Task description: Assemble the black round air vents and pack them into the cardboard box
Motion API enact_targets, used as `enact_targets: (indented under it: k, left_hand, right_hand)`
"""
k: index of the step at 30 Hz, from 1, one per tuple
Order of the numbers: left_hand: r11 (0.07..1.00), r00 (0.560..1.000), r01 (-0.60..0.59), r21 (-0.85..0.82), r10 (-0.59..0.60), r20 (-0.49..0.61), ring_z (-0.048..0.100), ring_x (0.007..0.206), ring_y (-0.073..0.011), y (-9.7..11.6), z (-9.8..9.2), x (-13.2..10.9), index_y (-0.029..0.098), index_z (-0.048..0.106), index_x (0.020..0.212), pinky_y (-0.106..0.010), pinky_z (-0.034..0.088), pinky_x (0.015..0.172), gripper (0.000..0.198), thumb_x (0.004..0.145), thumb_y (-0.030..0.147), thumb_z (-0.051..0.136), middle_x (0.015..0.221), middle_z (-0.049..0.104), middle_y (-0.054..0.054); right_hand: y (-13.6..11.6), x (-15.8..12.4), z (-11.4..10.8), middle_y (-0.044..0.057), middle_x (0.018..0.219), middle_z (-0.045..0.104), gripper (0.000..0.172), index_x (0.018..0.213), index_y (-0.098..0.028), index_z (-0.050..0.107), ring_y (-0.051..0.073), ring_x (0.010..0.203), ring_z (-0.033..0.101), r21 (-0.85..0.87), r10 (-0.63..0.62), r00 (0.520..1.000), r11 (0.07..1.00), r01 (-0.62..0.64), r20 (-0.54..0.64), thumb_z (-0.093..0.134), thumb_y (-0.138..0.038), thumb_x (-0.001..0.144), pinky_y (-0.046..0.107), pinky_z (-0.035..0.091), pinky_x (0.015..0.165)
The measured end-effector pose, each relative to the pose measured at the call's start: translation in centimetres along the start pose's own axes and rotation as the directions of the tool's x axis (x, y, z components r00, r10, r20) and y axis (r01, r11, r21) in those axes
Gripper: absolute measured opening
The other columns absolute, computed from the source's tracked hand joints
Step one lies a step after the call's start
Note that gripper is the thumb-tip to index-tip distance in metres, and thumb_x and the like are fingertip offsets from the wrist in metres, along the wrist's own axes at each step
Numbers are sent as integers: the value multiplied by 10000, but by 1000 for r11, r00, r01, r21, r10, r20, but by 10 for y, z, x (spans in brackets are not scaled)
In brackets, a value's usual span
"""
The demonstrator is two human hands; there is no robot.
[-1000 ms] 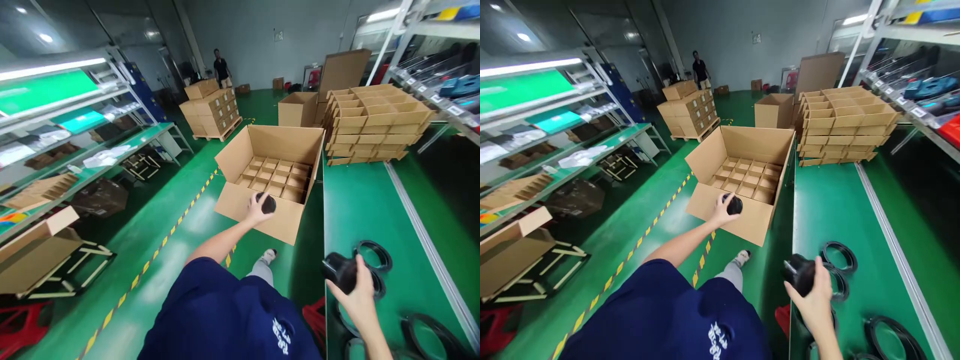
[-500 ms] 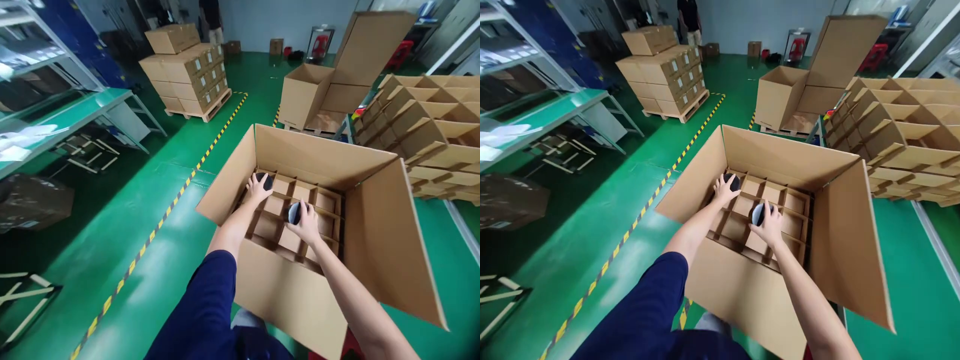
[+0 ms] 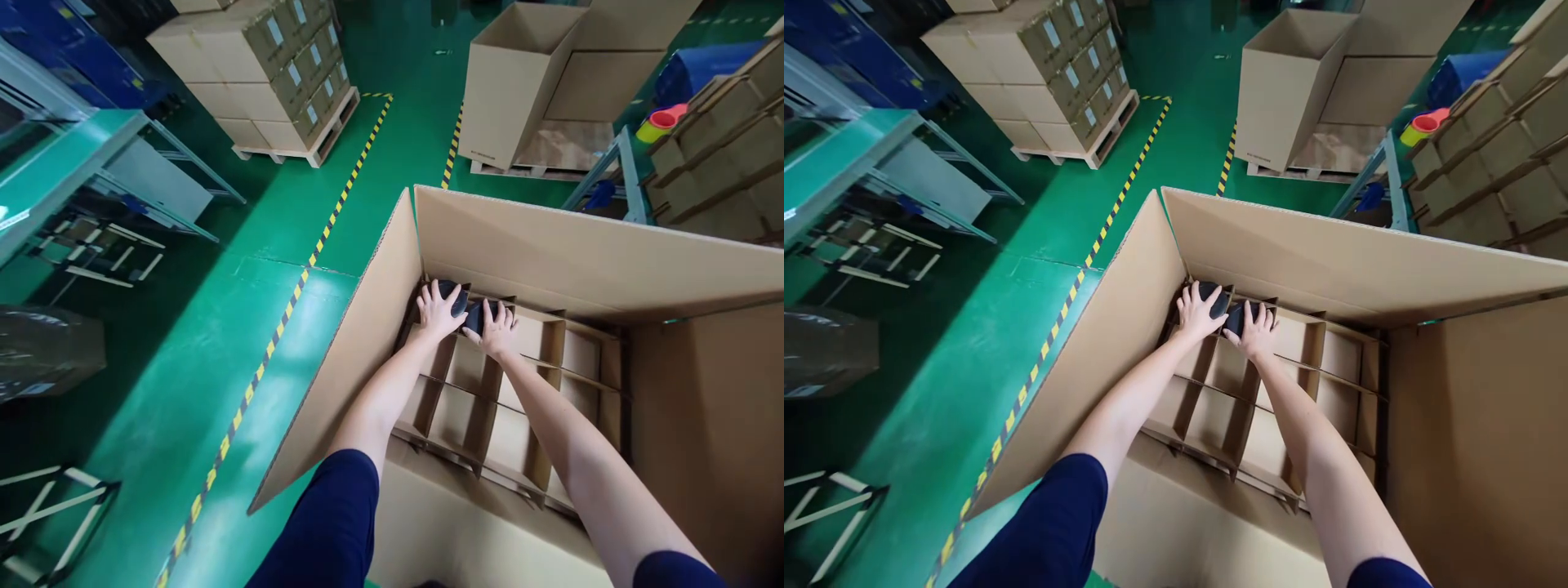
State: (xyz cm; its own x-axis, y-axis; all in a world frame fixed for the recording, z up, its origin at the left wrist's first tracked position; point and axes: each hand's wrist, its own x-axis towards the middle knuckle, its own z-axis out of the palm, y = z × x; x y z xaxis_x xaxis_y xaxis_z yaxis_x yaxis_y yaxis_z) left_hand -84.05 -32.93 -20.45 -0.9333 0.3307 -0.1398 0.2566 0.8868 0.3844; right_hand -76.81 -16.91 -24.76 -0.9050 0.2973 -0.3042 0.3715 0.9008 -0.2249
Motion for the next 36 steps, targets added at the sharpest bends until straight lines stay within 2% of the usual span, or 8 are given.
enact_targets:
  k: [8, 12, 17, 20, 23, 27, 31, 36]
  left_hand:
    - [997, 997, -67, 28, 66, 45, 28, 1600, -421, -21, 32, -9, 351, 342, 1620, -753, -4, 1206, 754, 948, 648, 510, 1737, 153, -124]
    - [998, 997, -9, 66, 5, 75, 40, 1613, -370, -25, 29, -11, 347, 353, 1615, -726, 12, 1222, 654, 1006, 572, 435, 1744, 137, -123]
    - [999, 993, 21, 46, -26, 116, 22, 1615, -362, -20, 18, -24, 337, 365, 1610, -714, -6, 1226, 646, 1007, 561, 427, 1748, 107, -118]
    - [999, 993, 38, -29, -34, 112, 66, 1611, -368, -10, 9, -53, 302, 383, 1607, -698, 32, 1240, 665, 989, 536, 462, 1737, 141, -143]
    - [985, 994, 16, -171, 4, 112, 183, 1597, -348, -4, -4, -116, 267, 405, 1599, -633, 145, 1270, 688, 956, 495, 500, 1708, 265, -136]
    - [914, 995, -58, -401, 86, 51, 473, 1462, -255, -20, -22, -258, 202, 526, 1520, -411, 329, 1264, 625, 931, 400, 464, 1560, 529, -119]
    - [895, 999, 20, -445, -6, 32, 578, 1350, -242, -55, -28, -415, 301, 666, 1360, -370, 408, 1209, 506, 923, 402, 433, 1418, 653, -68]
    - [901, 914, 268, -340, -126, 385, 713, 1063, -259, -86, -28, -527, 394, 772, 965, -386, 523, 1043, 267, 774, 474, 602, 1042, 764, 8]
  right_hand:
    - [1, 2, 7, 189, 1717, 91, 764, 1680, -169, 146, 375, 1578, 11, -48, -10, 1000, 999, 9, -27, 218, -591, 1046, 659, -3, 1219]
    - [-1, -15, 1, 164, 1729, 63, 732, 1668, -173, 223, 368, 1589, 22, -9, 35, 997, 999, -35, -64, 304, -554, 1048, 623, 70, 1248]
    - [0, -81, 11, 185, 1694, 218, 688, 1600, -153, 388, 354, 1582, 155, 96, -88, 946, 988, 124, -313, 253, -544, 1049, 644, 212, 1227]
    - [4, -150, 46, 208, 1623, 375, 662, 1531, -160, 497, 363, 1521, 338, 103, -239, 859, 943, 317, -453, 344, -553, 1021, 597, 372, 1172]
    - [12, -227, 102, 128, 1467, 591, 535, 1446, -346, 601, 371, 1330, 577, 58, -406, 773, 868, 493, -487, 531, -510, 941, 544, 540, 1014]
    - [19, -305, 154, 50, 1170, 737, 702, 1380, -541, 591, 402, 997, 714, 38, -434, 746, 852, 521, -506, 716, -383, 707, 571, 580, 843]
    - [18, -329, 149, 30, 1048, 700, 958, 1408, -523, 536, 398, 990, 701, -13, -411, 767, 885, 466, -493, 703, -203, 520, 566, 555, 890]
    - [1, -326, 126, 79, 1052, 655, 641, 1133, -346, 664, 397, 1051, 675, -84, -323, 806, 942, 326, -495, 648, -167, 518, 552, 530, 929]
